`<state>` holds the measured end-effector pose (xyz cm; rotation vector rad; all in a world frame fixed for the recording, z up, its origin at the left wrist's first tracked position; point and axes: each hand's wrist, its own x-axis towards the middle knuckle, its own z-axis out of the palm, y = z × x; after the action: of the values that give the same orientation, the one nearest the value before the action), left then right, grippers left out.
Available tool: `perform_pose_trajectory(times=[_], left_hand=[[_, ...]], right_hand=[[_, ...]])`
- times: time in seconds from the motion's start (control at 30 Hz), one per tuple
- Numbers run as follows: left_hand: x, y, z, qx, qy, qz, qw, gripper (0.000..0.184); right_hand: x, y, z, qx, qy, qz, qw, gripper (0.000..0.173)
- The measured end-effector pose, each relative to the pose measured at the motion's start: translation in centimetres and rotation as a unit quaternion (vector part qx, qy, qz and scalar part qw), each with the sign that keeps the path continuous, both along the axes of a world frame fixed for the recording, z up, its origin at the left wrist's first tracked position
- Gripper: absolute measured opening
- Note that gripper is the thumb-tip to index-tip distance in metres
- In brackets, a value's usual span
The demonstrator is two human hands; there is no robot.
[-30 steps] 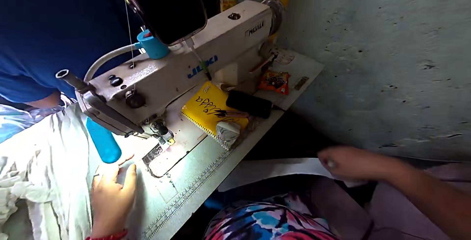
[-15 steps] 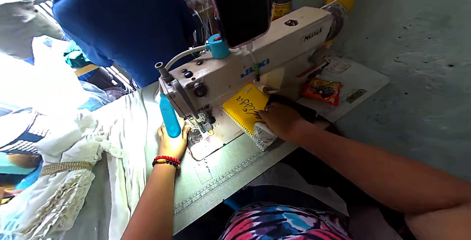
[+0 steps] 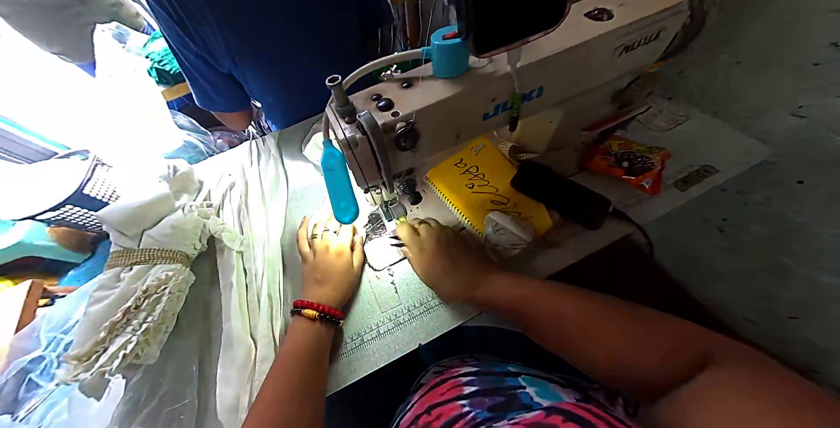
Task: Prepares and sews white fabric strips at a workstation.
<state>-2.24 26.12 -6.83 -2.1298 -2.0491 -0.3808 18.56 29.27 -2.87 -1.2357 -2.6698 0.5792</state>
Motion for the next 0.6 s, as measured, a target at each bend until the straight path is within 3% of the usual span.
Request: perform_pose_trajectory(times=[0.1,0.17,0.23,0.33,0.43,0.47,0.6], left_hand=[[-0.3,0.0,-0.6,0.014,-0.010,-0.002,1.000,0.043],[-0.5,0.1,-1.0,0.037,-0.016,-0.015,0.999,0.046],[-0.5,0.3,-1.0,0.049,-0.020,-0.025,0.998,0.051],[-0.5,0.4,-1.0,0.051,-0.020,-0.018,0.998,0.055],[-0.4,0.3,-0.9,0.050,-0.022,-0.007,0.999,0.057],[-0.3,0.3,-0.9,0.050,-0.024,-0.007,0.998,0.057],[-0.1,0.6,-1.0,0.061,-0.023,-0.009,0.998,0.056]], right_hand=[[-0.2,0.1,-1.1,0.131,-0.014,0.051,0.990,0.024],[2.5,0.4,0.0,0.178,0.059,0.042,0.981,0.021],[7.2,1.8,2.2,0.279,0.197,-0.051,0.939,0.017],[17.4,7.0,7.5,0.373,0.266,-0.279,0.844,0.025],[25.3,15.1,11.1,0.284,0.300,-0.510,0.755,0.035],[26.9,17.5,11.8,0.235,0.292,-0.543,0.751,0.038],[29.6,25.7,11.5,0.055,0.213,-0.505,0.835,0.062]])
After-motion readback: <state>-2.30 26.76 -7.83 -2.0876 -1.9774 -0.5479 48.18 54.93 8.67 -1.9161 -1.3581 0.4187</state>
